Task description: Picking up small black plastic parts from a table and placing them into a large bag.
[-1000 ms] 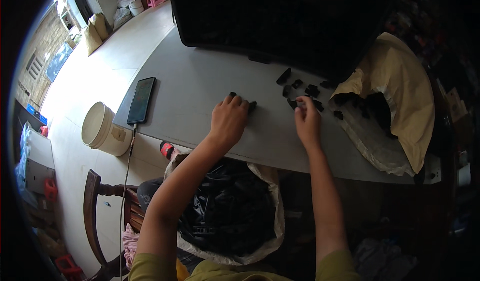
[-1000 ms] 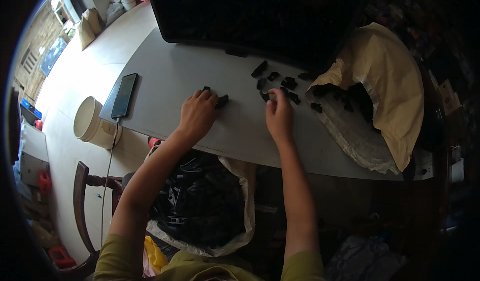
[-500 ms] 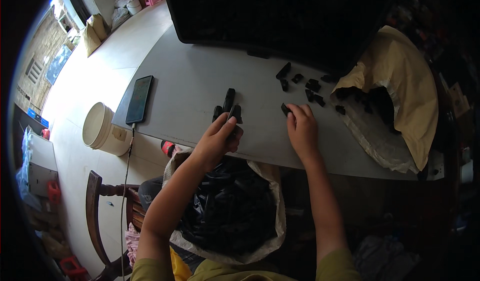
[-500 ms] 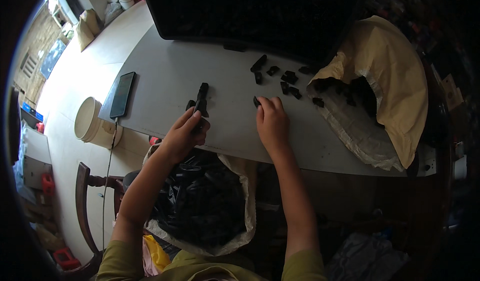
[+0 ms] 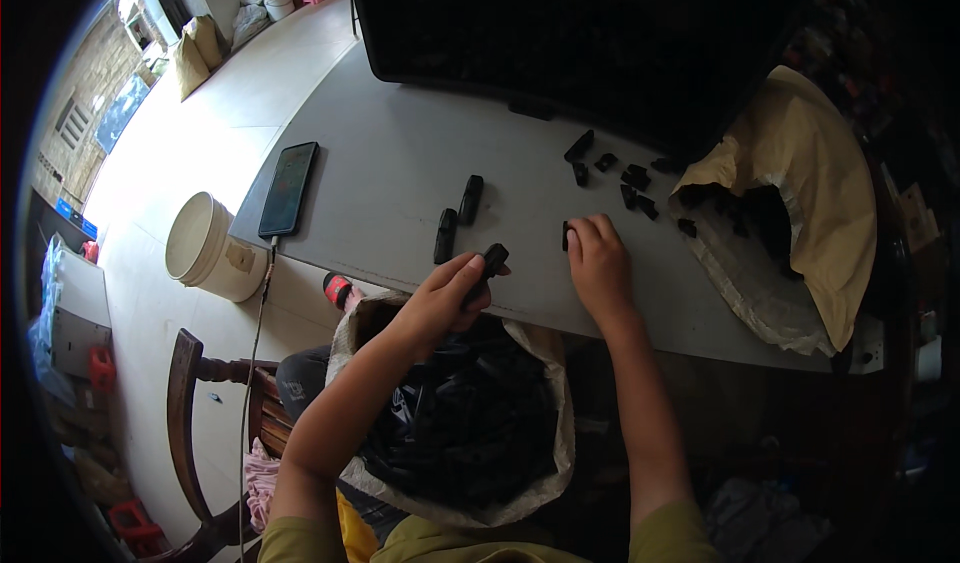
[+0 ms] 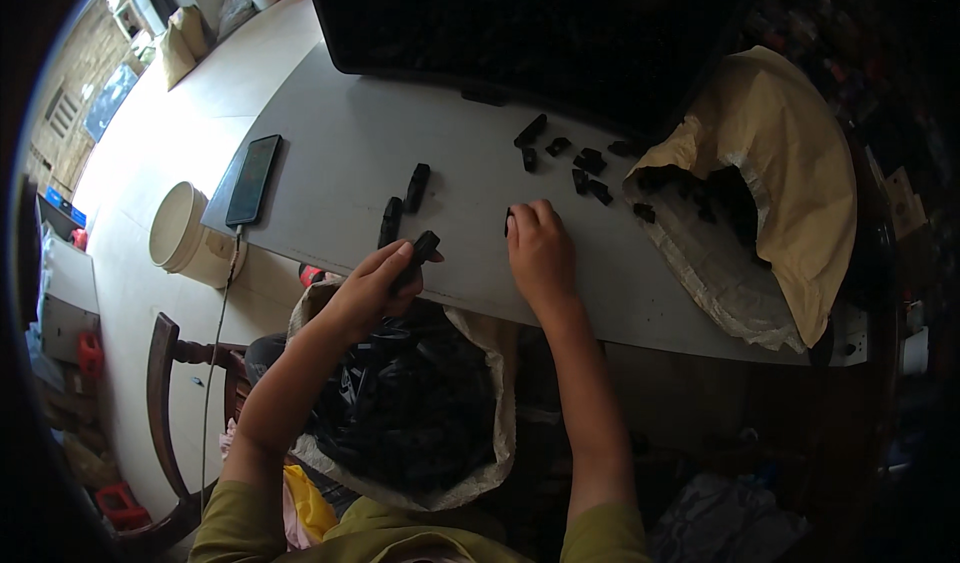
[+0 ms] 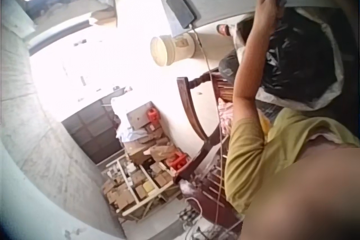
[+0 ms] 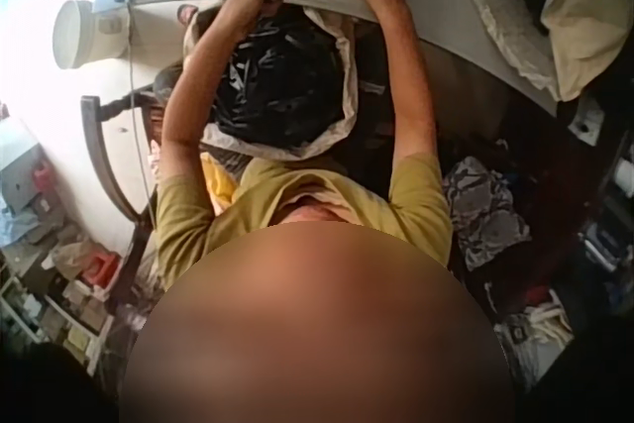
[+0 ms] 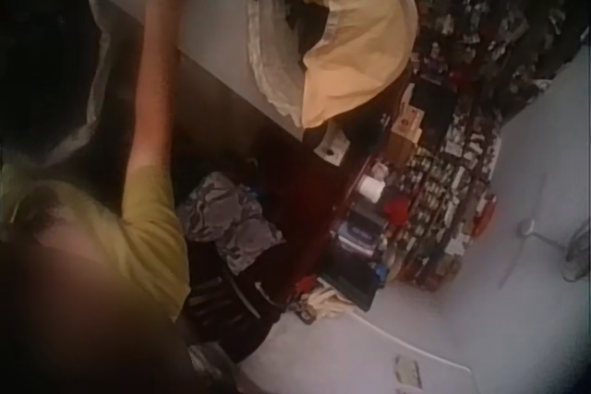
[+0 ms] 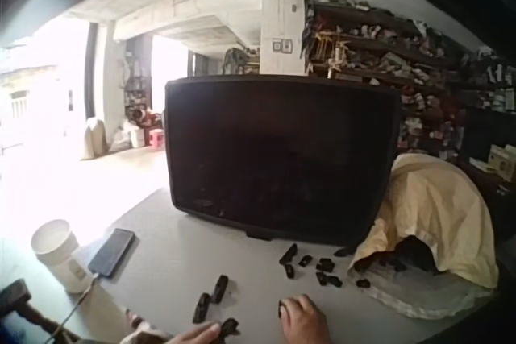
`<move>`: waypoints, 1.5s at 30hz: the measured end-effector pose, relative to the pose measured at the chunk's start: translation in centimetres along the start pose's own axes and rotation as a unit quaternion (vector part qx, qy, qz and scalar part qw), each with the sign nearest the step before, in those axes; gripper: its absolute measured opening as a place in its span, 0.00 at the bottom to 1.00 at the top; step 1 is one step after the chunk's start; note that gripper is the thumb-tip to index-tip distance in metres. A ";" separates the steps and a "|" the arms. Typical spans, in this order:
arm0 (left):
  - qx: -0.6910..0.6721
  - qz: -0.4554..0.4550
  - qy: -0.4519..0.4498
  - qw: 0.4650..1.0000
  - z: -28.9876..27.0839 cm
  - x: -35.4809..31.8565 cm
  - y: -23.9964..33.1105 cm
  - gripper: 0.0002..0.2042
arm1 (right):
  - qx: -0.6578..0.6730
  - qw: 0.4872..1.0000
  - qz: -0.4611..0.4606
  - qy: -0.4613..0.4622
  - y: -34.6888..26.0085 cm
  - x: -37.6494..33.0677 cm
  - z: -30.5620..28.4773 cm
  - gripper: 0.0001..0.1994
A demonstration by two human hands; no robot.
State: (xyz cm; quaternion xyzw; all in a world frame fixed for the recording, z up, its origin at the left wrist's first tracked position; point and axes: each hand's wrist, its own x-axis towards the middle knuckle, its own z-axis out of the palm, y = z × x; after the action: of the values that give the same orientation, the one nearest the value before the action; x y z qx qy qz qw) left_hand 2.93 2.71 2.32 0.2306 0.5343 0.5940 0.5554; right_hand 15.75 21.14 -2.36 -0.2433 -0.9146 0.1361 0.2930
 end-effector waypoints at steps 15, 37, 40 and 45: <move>0.099 -0.047 0.016 0.994 0.2 -1.7 0.4 0.20 | 0.721 0.621 0.286 -0.112 -3.4 -1.5 -3.6 0.18; 0.100 -0.116 0.008 0.988 1.5 -2.4 1.8 0.28 | 0.315 0.942 -0.096 -0.069 -6.0 -2.8 -7.5 0.18; 0.098 -0.112 0.010 0.989 1.1 -2.6 1.0 0.28 | 0.303 0.939 -0.136 -0.088 -5.9 -2.7 -6.9 0.18; 0.126 -0.133 -0.006 0.983 1.1 -2.8 1.3 0.28 | 0.362 0.919 -0.102 -0.120 -5.8 -3.2 -6.6 0.18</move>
State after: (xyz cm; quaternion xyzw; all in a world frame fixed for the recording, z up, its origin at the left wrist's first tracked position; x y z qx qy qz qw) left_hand 4.06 0.84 4.75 0.2292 0.6274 0.4417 0.5989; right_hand 19.86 15.28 3.64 -0.0074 -0.8509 0.4554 0.2619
